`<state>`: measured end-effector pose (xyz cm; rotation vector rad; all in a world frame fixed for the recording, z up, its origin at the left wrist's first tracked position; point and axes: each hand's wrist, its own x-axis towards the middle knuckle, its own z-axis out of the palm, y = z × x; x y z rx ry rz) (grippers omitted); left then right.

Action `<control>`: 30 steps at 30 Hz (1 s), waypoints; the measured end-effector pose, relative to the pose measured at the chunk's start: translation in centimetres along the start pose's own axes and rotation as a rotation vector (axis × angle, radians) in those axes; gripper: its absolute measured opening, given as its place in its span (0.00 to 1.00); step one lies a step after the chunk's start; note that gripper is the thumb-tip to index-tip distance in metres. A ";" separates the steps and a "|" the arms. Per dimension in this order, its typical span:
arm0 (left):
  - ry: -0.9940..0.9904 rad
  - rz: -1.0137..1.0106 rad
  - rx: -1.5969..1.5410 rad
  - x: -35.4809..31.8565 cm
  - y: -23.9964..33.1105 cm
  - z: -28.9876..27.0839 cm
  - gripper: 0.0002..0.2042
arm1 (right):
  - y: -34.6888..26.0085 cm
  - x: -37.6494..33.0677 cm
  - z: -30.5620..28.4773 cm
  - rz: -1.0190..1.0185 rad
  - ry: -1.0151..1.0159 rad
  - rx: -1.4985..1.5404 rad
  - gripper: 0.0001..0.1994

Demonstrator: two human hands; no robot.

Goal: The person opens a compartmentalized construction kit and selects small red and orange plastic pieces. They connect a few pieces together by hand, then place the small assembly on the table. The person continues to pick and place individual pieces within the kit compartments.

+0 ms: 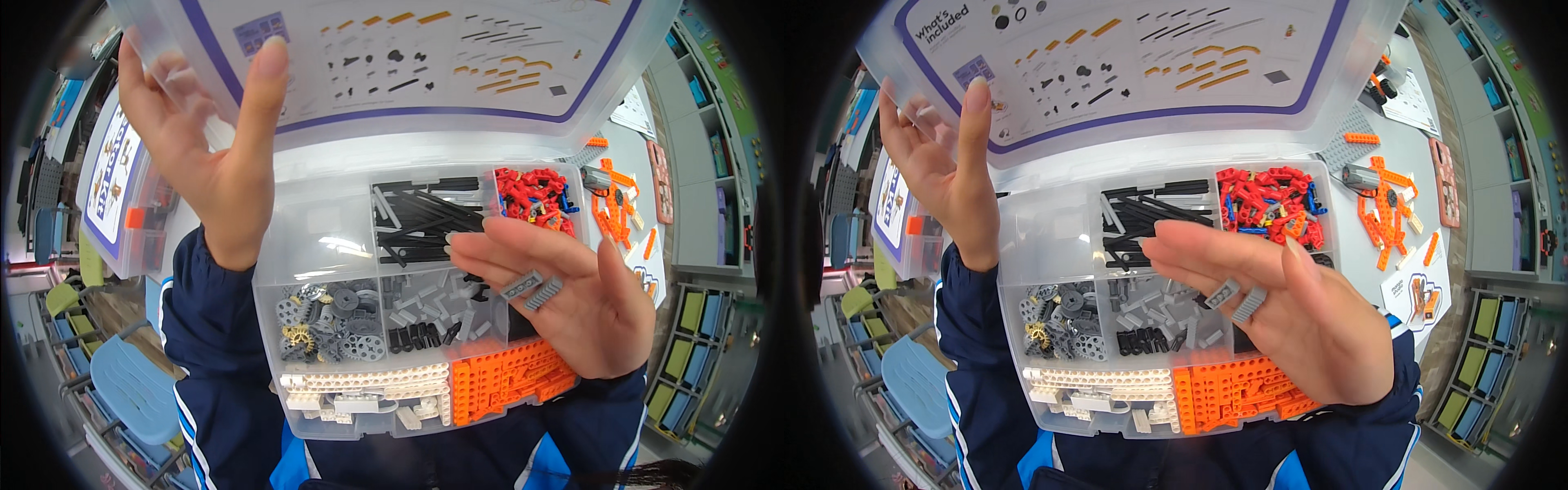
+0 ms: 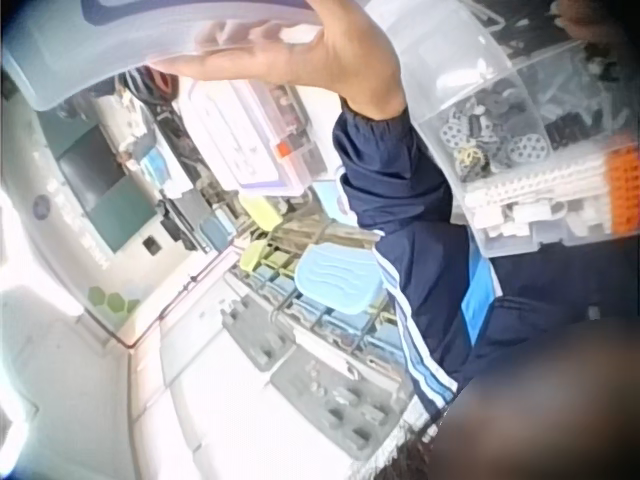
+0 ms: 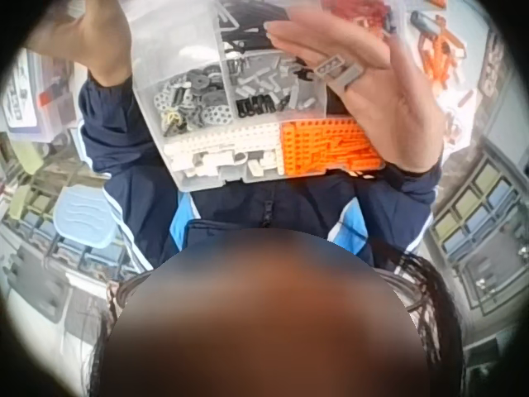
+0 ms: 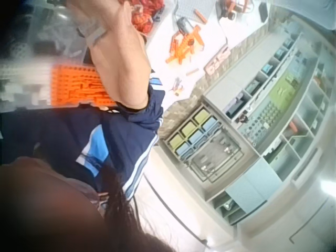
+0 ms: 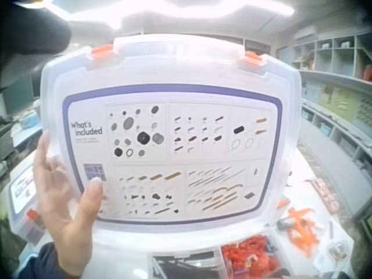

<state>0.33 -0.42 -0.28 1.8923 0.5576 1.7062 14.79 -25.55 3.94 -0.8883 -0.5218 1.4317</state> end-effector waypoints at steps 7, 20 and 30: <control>0.010 -0.014 0.014 0.1 -0.1 -0.1 0.43 | 0.2 -0.3 0.2 -0.005 -0.121 -0.448 0.50; -0.008 0.042 -0.009 0.3 -0.6 -0.3 0.45 | -6.1 -2.8 -2.4 -0.566 -0.103 -0.398 0.38; -0.005 0.039 -0.322 0.7 -0.7 0.1 0.36 | -6.1 -0.2 -5.5 -0.949 0.827 -0.491 0.38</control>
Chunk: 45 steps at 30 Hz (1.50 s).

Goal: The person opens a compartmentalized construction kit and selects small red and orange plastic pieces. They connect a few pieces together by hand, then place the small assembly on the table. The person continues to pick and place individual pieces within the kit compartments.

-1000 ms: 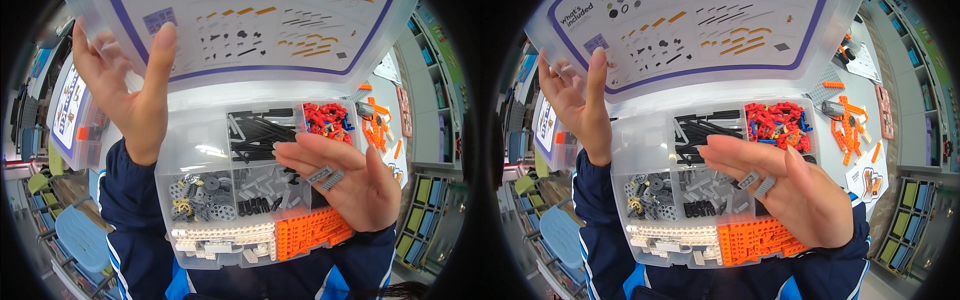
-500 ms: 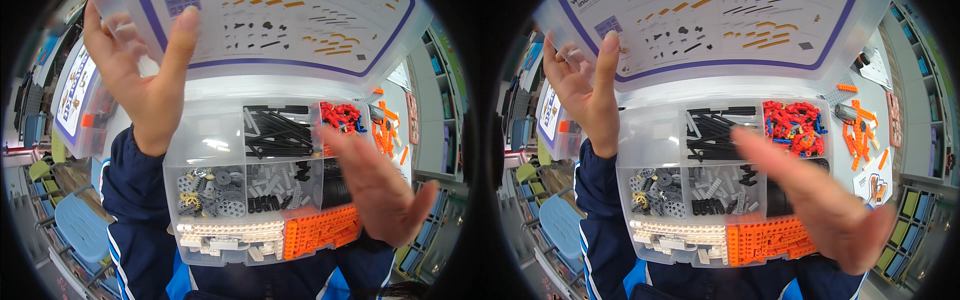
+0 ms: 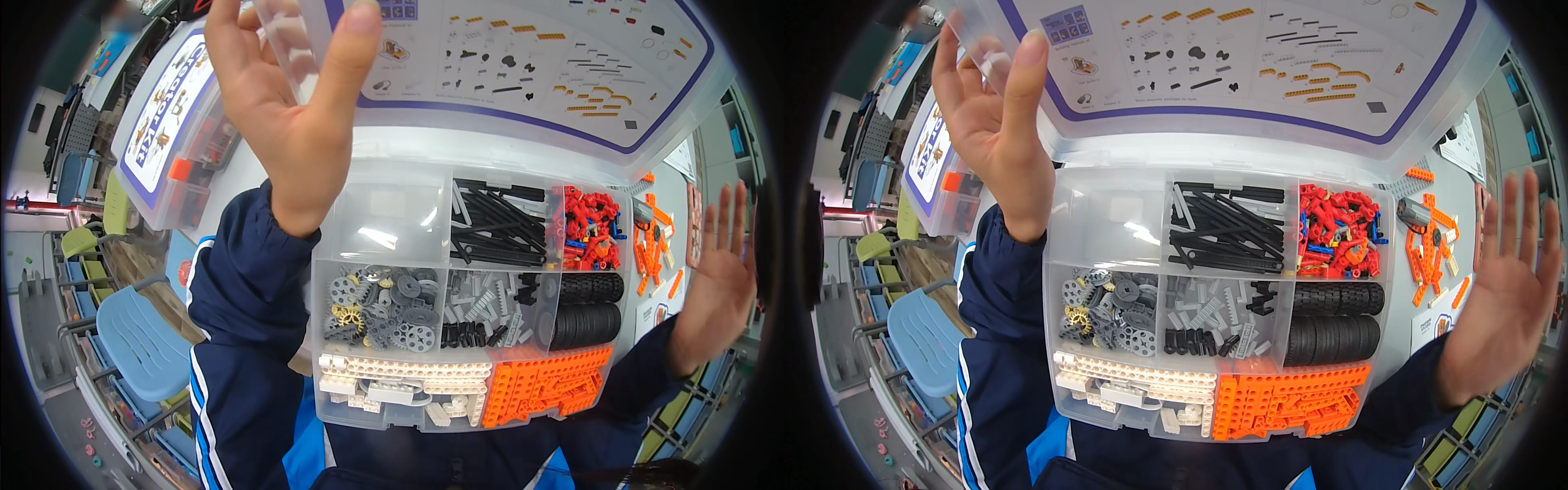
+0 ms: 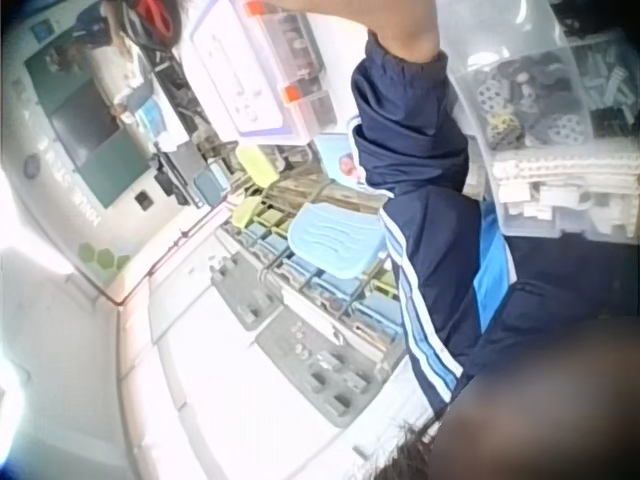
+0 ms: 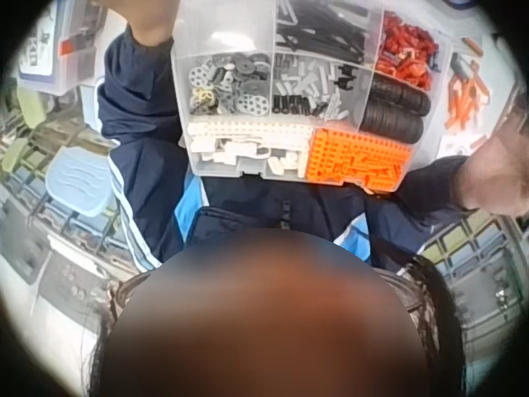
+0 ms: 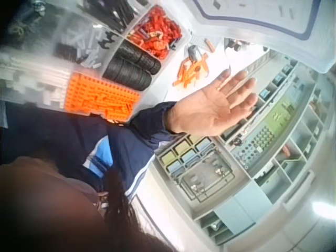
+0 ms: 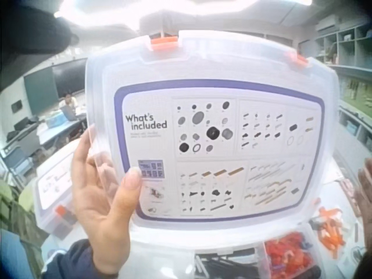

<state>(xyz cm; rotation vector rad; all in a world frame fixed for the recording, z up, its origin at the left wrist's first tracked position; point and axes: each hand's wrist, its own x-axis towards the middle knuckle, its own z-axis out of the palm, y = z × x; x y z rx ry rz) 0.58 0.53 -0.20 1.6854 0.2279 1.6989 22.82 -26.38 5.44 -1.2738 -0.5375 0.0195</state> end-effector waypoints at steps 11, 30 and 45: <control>0.044 -0.358 0.068 0.5 -0.6 -1.7 0.25 | 7.4 -1.4 2.7 0.327 -0.395 0.039 0.29; -0.226 -0.094 0.319 -0.4 -0.5 -1.3 0.51 | 7.8 -1.8 2.6 0.269 -0.369 -0.016 0.25; -0.205 -0.191 0.288 -0.6 0.5 -0.3 0.50 | 7.3 -1.9 3.0 0.252 -0.367 -0.068 0.26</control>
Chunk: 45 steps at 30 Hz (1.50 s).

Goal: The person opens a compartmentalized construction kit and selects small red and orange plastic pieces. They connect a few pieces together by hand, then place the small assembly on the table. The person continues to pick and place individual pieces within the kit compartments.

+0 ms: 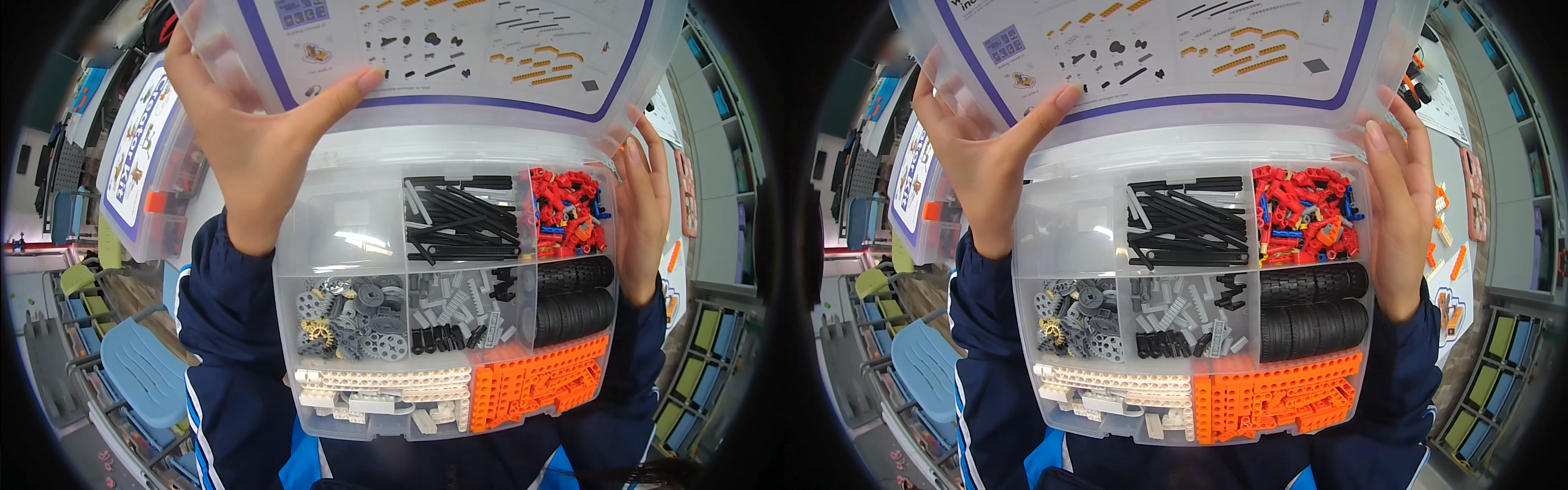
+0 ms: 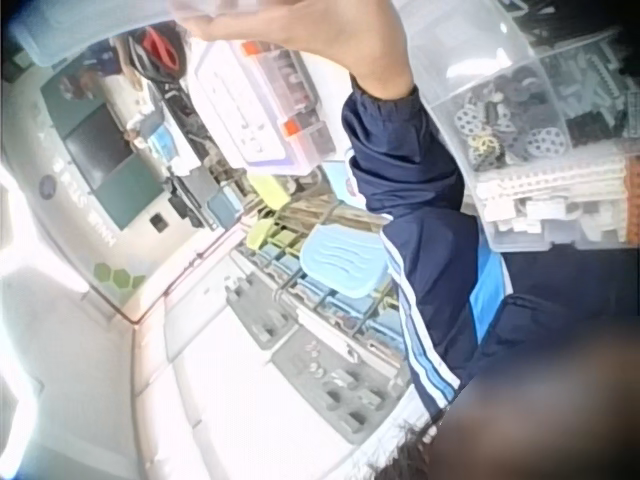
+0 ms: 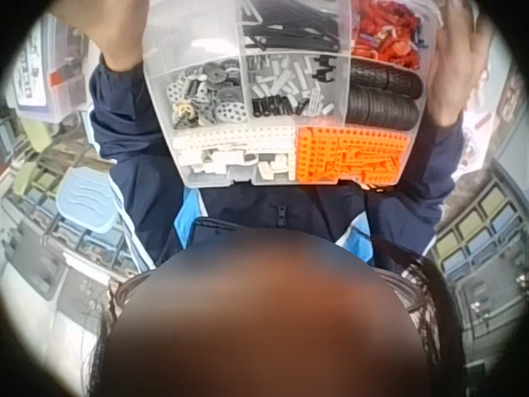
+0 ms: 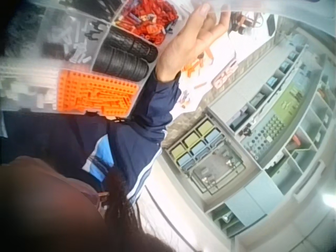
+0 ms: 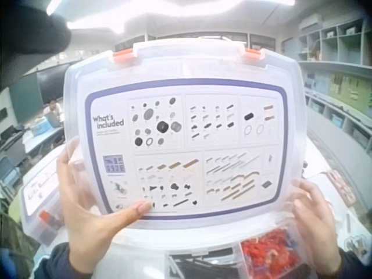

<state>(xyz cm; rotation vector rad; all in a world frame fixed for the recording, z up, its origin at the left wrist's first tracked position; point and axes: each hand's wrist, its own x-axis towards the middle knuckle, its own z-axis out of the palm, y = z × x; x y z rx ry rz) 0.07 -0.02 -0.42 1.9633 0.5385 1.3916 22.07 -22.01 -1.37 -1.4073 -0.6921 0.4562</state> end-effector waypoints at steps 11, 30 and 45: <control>-0.016 0.121 -0.034 0.2 -0.8 -0.3 0.53 | -0.1 -0.1 0.5 -0.003 0.030 0.010 0.25; 0.008 0.169 0.184 -0.2 -0.4 -0.4 0.61 | 0.1 0.0 0.2 0.002 0.011 0.081 0.25; 0.018 0.333 0.572 -0.1 -0.3 -0.6 0.65 | 0.1 0.1 -0.3 -0.026 -0.026 0.020 0.26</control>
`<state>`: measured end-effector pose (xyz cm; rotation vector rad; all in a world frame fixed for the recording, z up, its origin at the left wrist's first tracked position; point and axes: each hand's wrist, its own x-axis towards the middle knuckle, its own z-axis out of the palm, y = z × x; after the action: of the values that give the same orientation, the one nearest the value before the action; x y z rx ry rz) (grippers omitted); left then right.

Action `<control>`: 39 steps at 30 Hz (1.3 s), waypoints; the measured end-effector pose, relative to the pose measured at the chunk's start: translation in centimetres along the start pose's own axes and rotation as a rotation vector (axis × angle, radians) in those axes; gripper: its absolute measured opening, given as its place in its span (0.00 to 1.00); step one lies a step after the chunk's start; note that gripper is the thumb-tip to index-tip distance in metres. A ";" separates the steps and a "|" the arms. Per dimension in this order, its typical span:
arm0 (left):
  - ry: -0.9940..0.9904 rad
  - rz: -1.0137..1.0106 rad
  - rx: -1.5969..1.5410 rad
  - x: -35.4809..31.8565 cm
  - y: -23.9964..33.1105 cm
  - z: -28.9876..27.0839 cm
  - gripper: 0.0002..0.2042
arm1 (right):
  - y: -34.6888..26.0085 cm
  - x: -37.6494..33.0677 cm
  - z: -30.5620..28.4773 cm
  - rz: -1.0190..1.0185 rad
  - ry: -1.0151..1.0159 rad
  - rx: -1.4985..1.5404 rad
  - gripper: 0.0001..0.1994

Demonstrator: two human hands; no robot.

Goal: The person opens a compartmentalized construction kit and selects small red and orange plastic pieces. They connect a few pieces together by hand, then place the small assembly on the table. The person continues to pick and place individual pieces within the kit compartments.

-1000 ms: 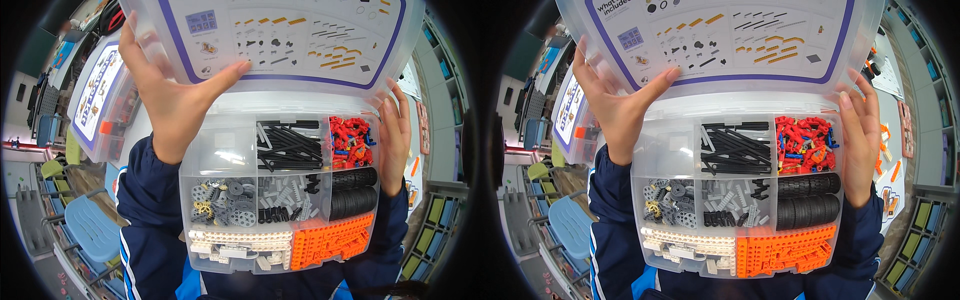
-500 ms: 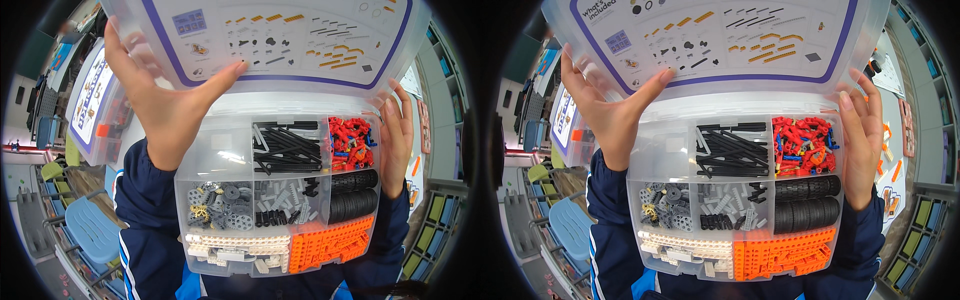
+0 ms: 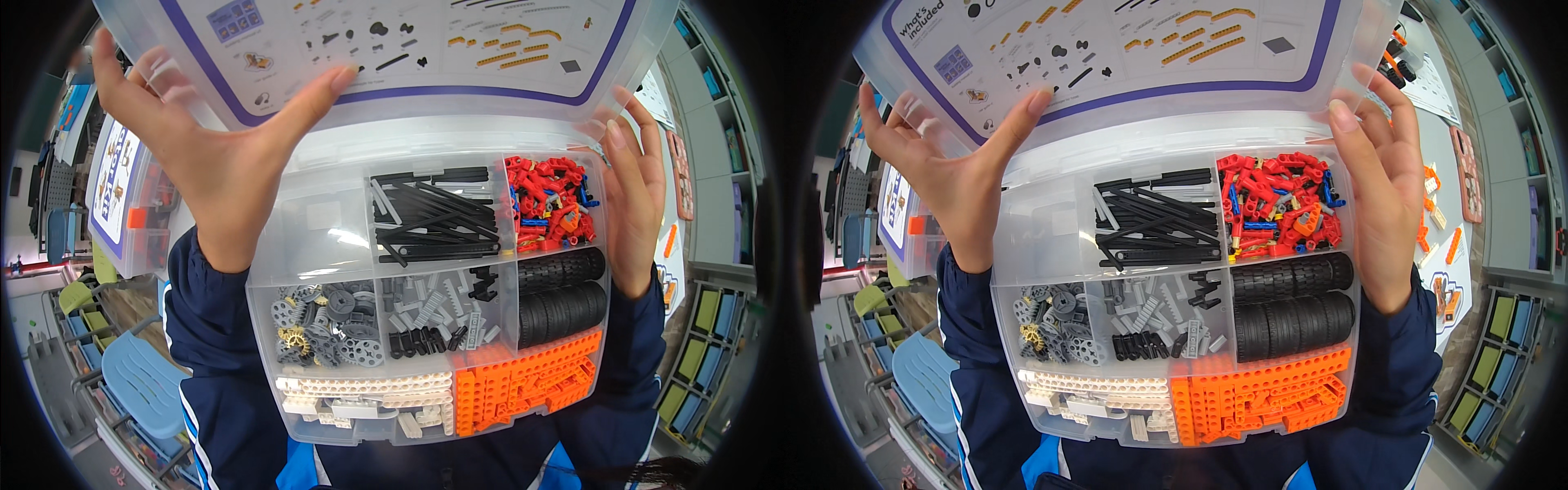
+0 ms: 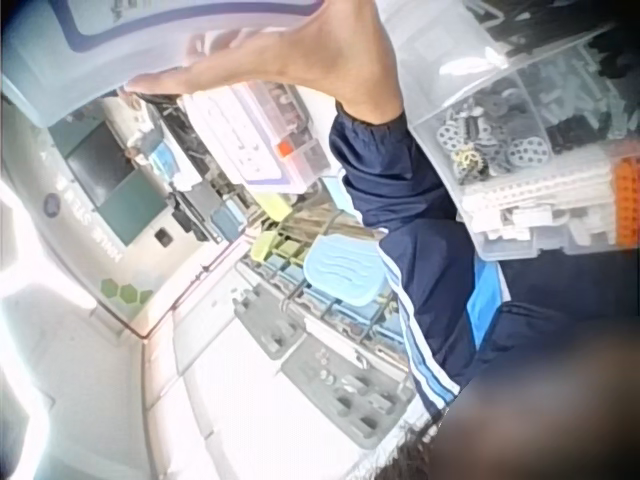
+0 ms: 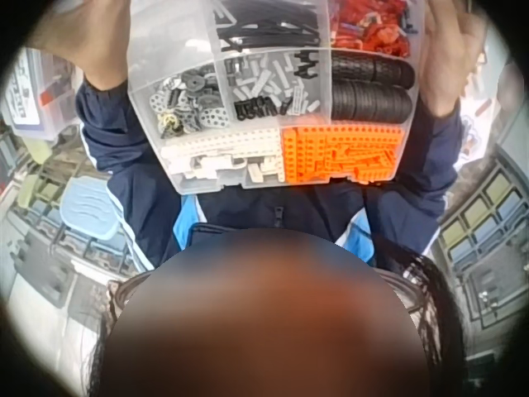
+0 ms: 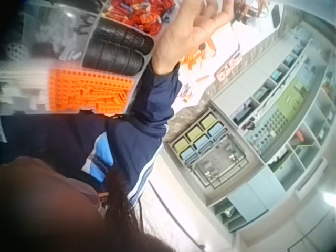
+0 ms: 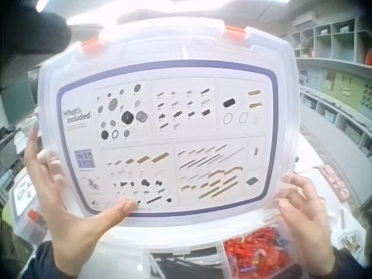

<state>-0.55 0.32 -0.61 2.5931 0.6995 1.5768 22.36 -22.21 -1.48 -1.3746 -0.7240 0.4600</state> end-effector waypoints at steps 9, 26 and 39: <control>0.036 0.046 0.123 0.3 0.1 -0.2 0.67 | 0.0 -0.1 0.3 -0.030 0.010 -0.005 0.25; 0.052 0.085 0.084 0.5 0.1 0.0 0.69 | 0.2 -0.1 0.3 -0.012 0.010 0.056 0.26; 0.026 0.078 -0.043 0.7 0.7 0.8 0.67 | 0.6 0.1 -0.7 -0.041 -0.005 0.006 0.28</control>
<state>0.62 0.12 -0.22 2.6041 0.5658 1.6311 22.96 -22.56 -2.11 -1.3507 -0.7531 0.4337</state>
